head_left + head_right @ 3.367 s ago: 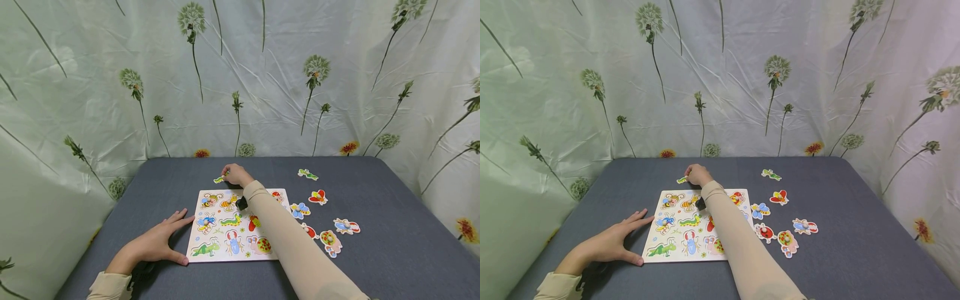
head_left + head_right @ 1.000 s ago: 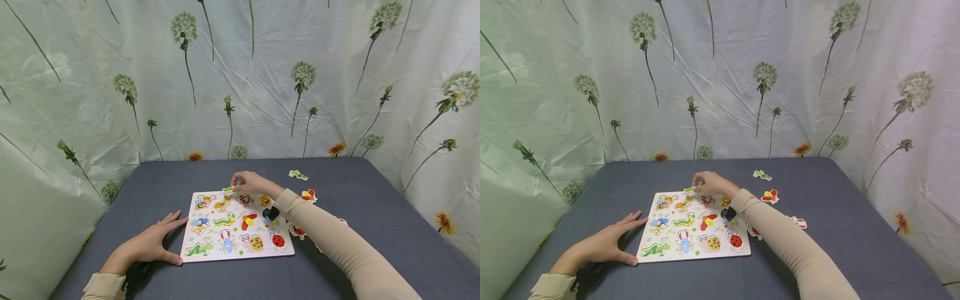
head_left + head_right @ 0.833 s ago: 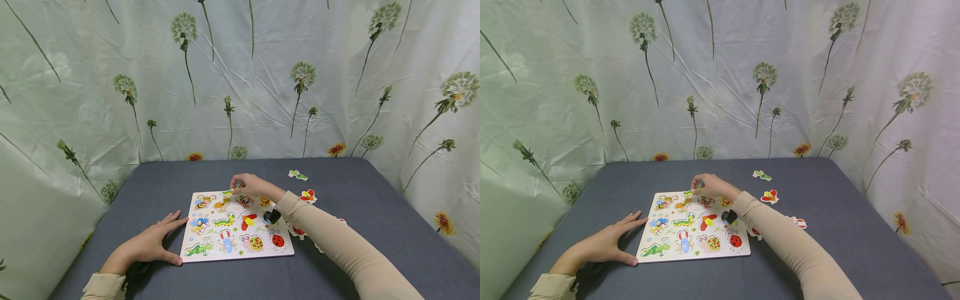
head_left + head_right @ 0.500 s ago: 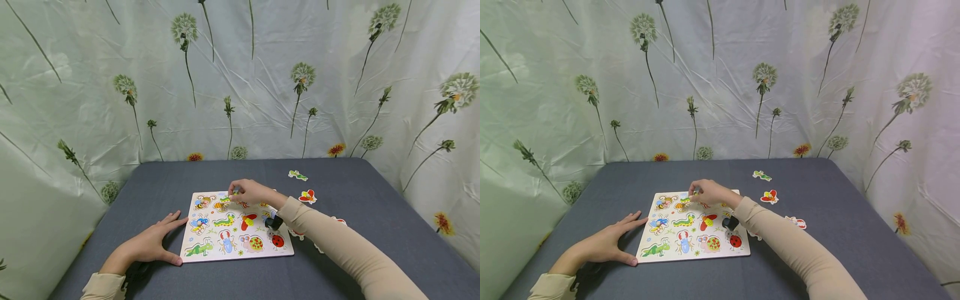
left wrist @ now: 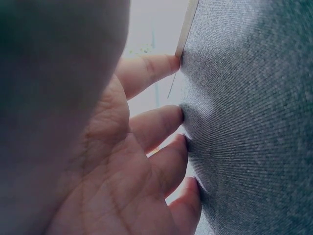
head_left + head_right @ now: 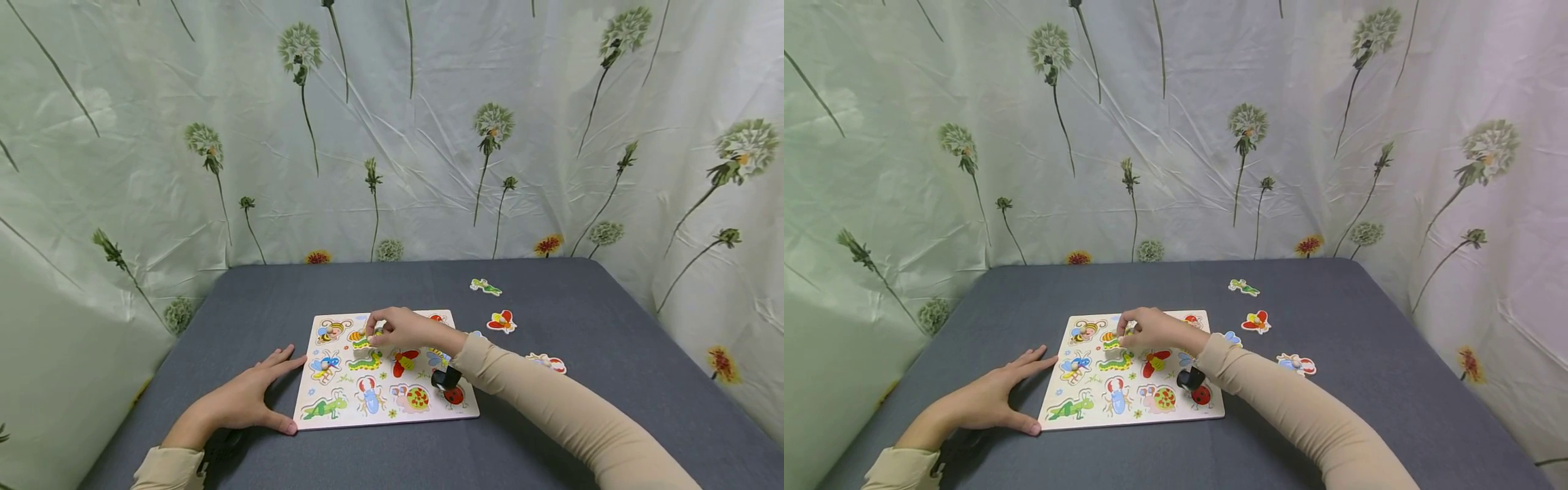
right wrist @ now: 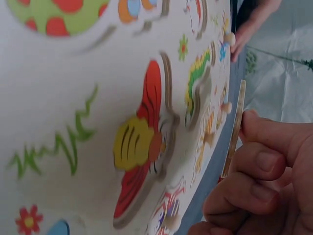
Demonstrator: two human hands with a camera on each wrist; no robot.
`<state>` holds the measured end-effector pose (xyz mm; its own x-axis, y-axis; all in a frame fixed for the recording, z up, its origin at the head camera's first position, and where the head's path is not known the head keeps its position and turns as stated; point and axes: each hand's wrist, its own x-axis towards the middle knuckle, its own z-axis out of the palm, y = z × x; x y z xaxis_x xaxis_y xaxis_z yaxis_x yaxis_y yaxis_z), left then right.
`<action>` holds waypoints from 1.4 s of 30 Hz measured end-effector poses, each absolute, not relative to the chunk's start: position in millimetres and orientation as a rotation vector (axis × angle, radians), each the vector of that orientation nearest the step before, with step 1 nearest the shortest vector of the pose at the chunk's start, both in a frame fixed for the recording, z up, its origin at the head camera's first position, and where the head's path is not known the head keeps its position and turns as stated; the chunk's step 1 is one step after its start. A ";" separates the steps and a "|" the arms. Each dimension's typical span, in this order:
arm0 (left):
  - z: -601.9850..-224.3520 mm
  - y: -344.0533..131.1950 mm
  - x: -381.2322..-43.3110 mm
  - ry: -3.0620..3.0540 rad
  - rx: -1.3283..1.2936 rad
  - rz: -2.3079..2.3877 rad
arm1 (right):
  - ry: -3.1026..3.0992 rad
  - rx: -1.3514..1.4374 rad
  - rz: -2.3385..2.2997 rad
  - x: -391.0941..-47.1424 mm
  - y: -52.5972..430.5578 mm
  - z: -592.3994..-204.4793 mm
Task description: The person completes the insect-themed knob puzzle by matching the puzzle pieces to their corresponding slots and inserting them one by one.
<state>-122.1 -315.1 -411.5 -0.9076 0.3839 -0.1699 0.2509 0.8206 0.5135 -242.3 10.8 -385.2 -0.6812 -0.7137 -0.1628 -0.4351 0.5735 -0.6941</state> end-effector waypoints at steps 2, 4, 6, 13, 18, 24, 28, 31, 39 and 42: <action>-411.5 -315.4 -121.9 2.738 0.481 0.721 | 2.374 -0.938 -0.868 -238.7 8.0 -385.0; -411.2 -316.1 -121.7 2.739 0.485 0.723 | 2.380 -0.955 -0.853 -235.5 5.0 -385.6; -411.2 -316.5 -121.2 2.737 0.488 0.729 | 2.384 -0.969 -0.839 -232.4 2.7 -386.0; -412.2 -316.3 -120.9 2.729 0.468 0.745 | 2.391 -0.993 -0.814 -225.2 -0.3 -389.7; -414.0 -316.7 -121.5 2.721 0.463 0.754 | 2.423 -0.985 -0.770 -222.2 -2.9 -391.1; -414.7 -317.0 -122.4 2.718 0.495 0.748 | 2.442 -0.988 -0.752 -219.4 -5.1 -392.7; -413.6 -316.2 -122.5 2.704 0.481 0.750 | 2.461 -0.979 -0.741 -218.3 -6.2 -394.5; -413.6 -315.9 -122.7 2.703 0.474 0.738 | 2.470 -0.968 -0.733 -217.4 -7.1 -395.7; -415.8 -316.3 -123.9 2.705 0.456 0.747 | 2.474 -0.970 -0.721 -216.4 -7.6 -394.4; -415.3 -316.1 -124.3 2.706 0.461 0.748 | 2.489 -0.985 -0.701 -216.9 -7.4 -393.0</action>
